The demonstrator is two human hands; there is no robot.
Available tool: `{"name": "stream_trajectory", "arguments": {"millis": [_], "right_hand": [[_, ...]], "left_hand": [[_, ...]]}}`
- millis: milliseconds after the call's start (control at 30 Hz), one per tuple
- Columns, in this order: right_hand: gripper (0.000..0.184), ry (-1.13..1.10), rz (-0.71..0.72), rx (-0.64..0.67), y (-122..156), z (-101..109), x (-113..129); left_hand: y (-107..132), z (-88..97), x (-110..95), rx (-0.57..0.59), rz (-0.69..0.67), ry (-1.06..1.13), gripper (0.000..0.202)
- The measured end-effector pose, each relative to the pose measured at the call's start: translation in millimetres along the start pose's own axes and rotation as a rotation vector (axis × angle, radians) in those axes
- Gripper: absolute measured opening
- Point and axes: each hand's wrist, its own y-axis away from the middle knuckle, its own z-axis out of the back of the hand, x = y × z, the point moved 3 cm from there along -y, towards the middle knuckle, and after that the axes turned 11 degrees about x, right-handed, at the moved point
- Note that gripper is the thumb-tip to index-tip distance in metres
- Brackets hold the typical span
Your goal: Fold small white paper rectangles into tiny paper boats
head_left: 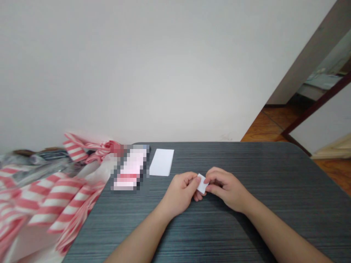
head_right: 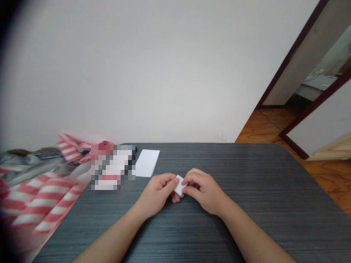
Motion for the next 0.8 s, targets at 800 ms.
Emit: {"name": "stream_trajectory", "arguments": {"millis": [800], "right_hand": [[0.016,0.095,-0.016,-0.037,-2.1,1.0,5.1]], "left_hand": [[1.6,-1.7,-5.4,0.034,0.023,-0.097,0.036]]}}
